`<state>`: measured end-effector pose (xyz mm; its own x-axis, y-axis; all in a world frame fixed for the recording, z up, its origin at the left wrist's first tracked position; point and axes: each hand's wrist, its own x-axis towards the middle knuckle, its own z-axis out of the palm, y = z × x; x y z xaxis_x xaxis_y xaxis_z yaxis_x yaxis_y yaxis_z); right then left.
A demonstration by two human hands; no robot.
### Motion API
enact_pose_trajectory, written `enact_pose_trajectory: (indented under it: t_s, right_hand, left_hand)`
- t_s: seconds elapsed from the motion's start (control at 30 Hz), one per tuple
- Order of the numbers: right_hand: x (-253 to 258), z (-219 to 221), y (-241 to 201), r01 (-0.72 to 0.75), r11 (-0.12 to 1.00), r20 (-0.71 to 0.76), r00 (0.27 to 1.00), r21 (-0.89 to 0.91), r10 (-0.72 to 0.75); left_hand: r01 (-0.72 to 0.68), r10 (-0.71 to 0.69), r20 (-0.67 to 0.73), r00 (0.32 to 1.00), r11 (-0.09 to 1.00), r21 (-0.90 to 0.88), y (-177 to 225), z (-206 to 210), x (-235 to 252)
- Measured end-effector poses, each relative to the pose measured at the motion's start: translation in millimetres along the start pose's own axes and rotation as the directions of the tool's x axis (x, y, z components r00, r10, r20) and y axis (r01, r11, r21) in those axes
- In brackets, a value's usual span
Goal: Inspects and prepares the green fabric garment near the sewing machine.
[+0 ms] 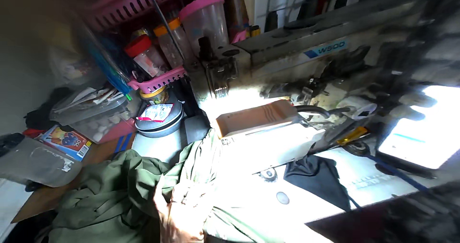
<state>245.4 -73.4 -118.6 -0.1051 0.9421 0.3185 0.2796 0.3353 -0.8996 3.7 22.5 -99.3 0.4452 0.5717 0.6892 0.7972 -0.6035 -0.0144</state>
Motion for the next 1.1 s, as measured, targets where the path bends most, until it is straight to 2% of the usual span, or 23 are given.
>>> enact_pose_trajectory:
  t_s: [0.13,0.23,0.37,0.47,0.6,0.7,0.8,0.9,1.03,1.1]
  right_hand:
    - [10.5,1.7,1.6,-0.062,0.998,-0.014,0.998,0.005,0.062]
    - [21.5,5.4,4.7,-0.128,0.992,-0.02,0.992,0.002,0.128]
    - [36.1,6.1,8.6,-0.186,0.982,-0.027,0.982,0.031,0.186]
    - [44.7,5.7,15.1,-0.167,0.985,-0.02,0.986,0.038,0.168]
    - [56.9,7.6,22.7,-0.149,0.987,-0.063,0.986,0.054,0.153]
    - [70.0,6.0,13.5,-0.151,0.984,-0.067,0.985,0.094,0.157]
    - [80.9,5.5,7.0,-0.199,0.978,-0.056,0.978,0.065,0.202]
    - [87.7,9.7,20.0,-0.131,0.991,-0.088,0.987,0.012,0.131]
    - [97.2,10.4,28.2,-0.176,0.982,-0.092,0.981,-0.067,0.169]
    - [102.9,11.8,28.1,-0.154,0.982,-0.1,0.985,-0.109,0.143]
  left_hand:
    - [-0.003,0.004,-0.073,0.997,1.0,0.008,-14.9,12.9,9.1]
    - [-0.027,0.028,-0.058,0.998,0.999,0.025,-22.6,17.4,18.9]
    - [-0.108,0.108,0.085,0.991,0.994,0.004,-33.5,22.3,31.3]
    - [-0.175,0.174,0.186,0.967,0.984,-0.008,-43.3,24.6,39.9]
    - [-0.155,0.116,0.335,0.935,0.984,0.09,-41.5,16.9,57.2]
    - [-0.145,0.076,0.386,0.919,0.977,0.154,-41.4,15.8,73.0]
    - [-0.129,0.052,0.391,0.919,0.976,0.173,-47.0,21.8,84.5]
    - [-0.082,0.023,0.375,0.927,0.986,0.142,-50.5,25.6,93.6]
    - [-0.007,-0.021,0.367,0.93,0.997,0.076,-58.0,30.9,102.4]
    - [0.006,-0.029,0.376,0.926,0.998,0.061,-62.5,34.9,105.4]
